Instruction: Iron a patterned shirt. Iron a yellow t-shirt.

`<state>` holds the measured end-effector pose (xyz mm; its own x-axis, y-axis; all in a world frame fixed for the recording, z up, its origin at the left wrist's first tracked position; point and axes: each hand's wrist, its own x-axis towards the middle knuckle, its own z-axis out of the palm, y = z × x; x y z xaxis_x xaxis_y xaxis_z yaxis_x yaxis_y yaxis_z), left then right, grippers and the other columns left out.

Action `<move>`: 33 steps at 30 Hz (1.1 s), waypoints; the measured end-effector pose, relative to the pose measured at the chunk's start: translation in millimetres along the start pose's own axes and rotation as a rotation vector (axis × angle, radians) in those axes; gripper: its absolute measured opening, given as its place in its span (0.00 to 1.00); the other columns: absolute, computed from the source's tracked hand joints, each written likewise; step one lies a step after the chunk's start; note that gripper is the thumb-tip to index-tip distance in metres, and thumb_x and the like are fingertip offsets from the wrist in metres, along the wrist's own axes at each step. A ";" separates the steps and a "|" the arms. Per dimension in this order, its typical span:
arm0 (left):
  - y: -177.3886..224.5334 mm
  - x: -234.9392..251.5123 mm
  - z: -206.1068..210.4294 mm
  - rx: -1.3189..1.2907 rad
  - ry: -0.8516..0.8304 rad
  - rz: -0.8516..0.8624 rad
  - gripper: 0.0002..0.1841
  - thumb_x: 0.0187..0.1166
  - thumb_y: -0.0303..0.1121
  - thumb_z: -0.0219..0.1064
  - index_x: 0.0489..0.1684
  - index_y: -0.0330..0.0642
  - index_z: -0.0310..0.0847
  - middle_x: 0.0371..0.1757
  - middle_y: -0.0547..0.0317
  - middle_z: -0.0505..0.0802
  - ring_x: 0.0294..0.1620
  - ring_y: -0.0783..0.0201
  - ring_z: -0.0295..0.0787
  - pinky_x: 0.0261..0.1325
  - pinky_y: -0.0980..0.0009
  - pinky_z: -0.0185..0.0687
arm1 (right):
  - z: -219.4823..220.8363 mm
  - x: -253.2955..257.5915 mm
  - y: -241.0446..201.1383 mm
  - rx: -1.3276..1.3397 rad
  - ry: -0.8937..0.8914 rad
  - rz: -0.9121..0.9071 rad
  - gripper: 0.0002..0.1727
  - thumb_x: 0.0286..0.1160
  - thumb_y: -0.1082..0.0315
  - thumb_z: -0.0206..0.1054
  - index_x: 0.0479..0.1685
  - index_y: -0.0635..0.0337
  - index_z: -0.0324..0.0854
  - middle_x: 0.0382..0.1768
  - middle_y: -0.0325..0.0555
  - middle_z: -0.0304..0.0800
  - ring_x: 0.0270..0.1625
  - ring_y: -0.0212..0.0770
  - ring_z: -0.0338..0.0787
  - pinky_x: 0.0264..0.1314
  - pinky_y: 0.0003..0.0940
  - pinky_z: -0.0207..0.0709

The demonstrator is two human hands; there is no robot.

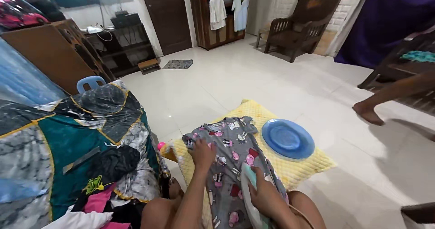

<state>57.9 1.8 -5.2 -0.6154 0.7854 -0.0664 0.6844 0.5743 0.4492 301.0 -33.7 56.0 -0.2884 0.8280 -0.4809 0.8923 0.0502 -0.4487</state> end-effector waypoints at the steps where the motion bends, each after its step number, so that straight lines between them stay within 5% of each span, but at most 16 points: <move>1: -4.2 32.2 -1.7 -0.013 0.043 0.001 0.33 0.83 0.57 0.58 0.85 0.50 0.72 0.83 0.44 0.78 0.82 0.39 0.73 0.79 0.27 0.60 | -0.8 4.5 -0.2 0.012 -0.003 -0.015 0.42 0.83 0.55 0.65 0.95 0.44 0.48 0.51 0.61 0.93 0.52 0.61 0.95 0.59 0.62 0.86; 4: -20.5 96.8 3.7 0.018 0.022 -0.013 0.38 0.83 0.59 0.55 0.91 0.48 0.62 0.83 0.44 0.78 0.82 0.37 0.72 0.78 0.28 0.61 | -5.0 23.1 -4.6 0.033 -0.001 -0.071 0.41 0.83 0.55 0.66 0.94 0.44 0.50 0.52 0.61 0.93 0.53 0.61 0.95 0.60 0.63 0.86; 7: -28.3 116.9 9.6 0.120 -0.063 0.087 0.28 0.87 0.56 0.54 0.75 0.45 0.79 0.75 0.42 0.84 0.76 0.35 0.78 0.76 0.24 0.61 | -8.7 41.1 -13.9 0.033 0.002 -0.103 0.41 0.83 0.56 0.66 0.94 0.44 0.52 0.53 0.61 0.92 0.53 0.61 0.95 0.60 0.62 0.85; 10: -31.0 126.9 13.0 0.165 -0.001 0.197 0.20 0.90 0.46 0.53 0.66 0.46 0.83 0.69 0.46 0.88 0.72 0.40 0.83 0.74 0.27 0.65 | -10.1 59.5 -26.9 0.038 0.013 -0.112 0.41 0.81 0.57 0.68 0.94 0.44 0.53 0.54 0.61 0.92 0.53 0.60 0.95 0.60 0.62 0.86; 15: -26.1 152.1 6.2 0.208 0.050 0.300 0.19 0.94 0.43 0.50 0.71 0.46 0.79 0.65 0.41 0.88 0.58 0.38 0.90 0.55 0.40 0.86 | -9.7 90.9 -54.8 0.010 0.016 -0.137 0.40 0.81 0.57 0.67 0.93 0.43 0.54 0.54 0.60 0.92 0.54 0.61 0.94 0.59 0.63 0.85; 23: -31.3 185.2 11.4 0.308 0.018 0.296 0.17 0.92 0.39 0.54 0.72 0.50 0.80 0.68 0.42 0.87 0.60 0.37 0.89 0.55 0.37 0.84 | -15.8 144.1 -100.5 -0.026 -0.009 -0.176 0.40 0.82 0.56 0.66 0.93 0.45 0.53 0.58 0.61 0.91 0.58 0.61 0.93 0.62 0.63 0.84; 27: -24.3 154.9 9.1 0.262 0.087 0.215 0.25 0.80 0.25 0.62 0.77 0.52 0.77 0.79 0.40 0.79 0.76 0.32 0.76 0.68 0.27 0.70 | -12.4 142.4 -100.4 -0.015 0.012 -0.185 0.39 0.82 0.56 0.65 0.93 0.46 0.54 0.58 0.62 0.91 0.58 0.61 0.93 0.63 0.64 0.84; 31: -24.4 58.3 3.7 0.109 -0.019 0.257 0.28 0.85 0.48 0.60 0.86 0.58 0.70 0.89 0.51 0.71 0.88 0.43 0.66 0.82 0.31 0.59 | -8.4 116.7 -90.2 0.017 0.002 -0.188 0.40 0.82 0.56 0.66 0.93 0.46 0.52 0.56 0.62 0.91 0.56 0.61 0.94 0.61 0.63 0.85; 33: -36.2 14.2 14.9 0.147 -0.172 0.292 0.30 0.87 0.54 0.54 0.89 0.63 0.66 0.94 0.58 0.64 0.94 0.43 0.55 0.81 0.22 0.52 | -2.6 95.5 -80.9 0.001 -0.033 -0.177 0.41 0.82 0.55 0.65 0.94 0.45 0.51 0.55 0.61 0.92 0.55 0.60 0.94 0.60 0.63 0.85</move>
<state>30.2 -4.4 -35.7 -0.3195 0.9413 -0.1091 0.8780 0.3374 0.3395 202.2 42.7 48.3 -0.4521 0.7876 -0.4187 0.8263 0.1930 -0.5291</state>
